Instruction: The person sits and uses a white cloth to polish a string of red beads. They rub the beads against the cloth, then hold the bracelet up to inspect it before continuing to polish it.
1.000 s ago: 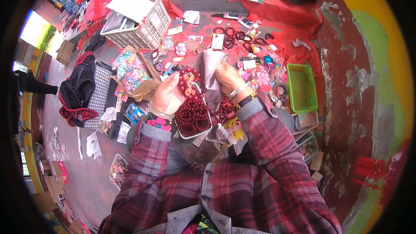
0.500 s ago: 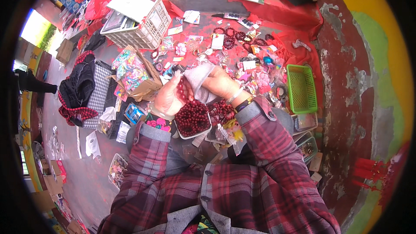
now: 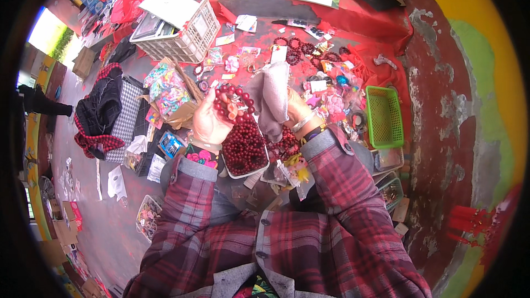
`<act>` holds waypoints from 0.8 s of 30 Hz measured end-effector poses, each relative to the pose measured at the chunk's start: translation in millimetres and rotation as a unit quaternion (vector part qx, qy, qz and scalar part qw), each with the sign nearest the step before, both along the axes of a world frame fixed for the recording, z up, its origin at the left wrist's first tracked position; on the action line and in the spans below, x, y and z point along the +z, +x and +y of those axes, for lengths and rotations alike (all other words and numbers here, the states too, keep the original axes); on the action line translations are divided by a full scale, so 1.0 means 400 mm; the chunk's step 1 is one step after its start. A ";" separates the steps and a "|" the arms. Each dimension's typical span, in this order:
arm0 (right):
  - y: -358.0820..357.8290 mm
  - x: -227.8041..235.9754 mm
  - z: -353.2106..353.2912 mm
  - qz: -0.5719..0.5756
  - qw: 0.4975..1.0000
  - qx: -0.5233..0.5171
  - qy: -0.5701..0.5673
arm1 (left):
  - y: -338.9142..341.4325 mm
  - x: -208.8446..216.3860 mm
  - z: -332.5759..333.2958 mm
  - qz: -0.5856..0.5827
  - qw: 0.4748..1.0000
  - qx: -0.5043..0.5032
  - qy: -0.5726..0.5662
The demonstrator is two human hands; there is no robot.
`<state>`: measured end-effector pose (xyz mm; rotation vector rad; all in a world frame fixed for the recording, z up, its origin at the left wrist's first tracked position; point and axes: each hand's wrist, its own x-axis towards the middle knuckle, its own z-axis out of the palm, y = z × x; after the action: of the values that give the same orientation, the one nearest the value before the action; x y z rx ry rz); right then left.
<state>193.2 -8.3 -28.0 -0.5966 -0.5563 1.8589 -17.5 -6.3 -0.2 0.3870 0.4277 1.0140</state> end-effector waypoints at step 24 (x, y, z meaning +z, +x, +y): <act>-0.028 0.035 -0.013 -0.036 0.997 -0.011 0.072 | 0.017 -0.004 -0.005 0.033 0.997 -0.050 0.040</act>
<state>182.1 -13.6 -14.1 -0.5729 -0.7229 1.7649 -10.5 -8.4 -1.9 0.5100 0.4235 0.9247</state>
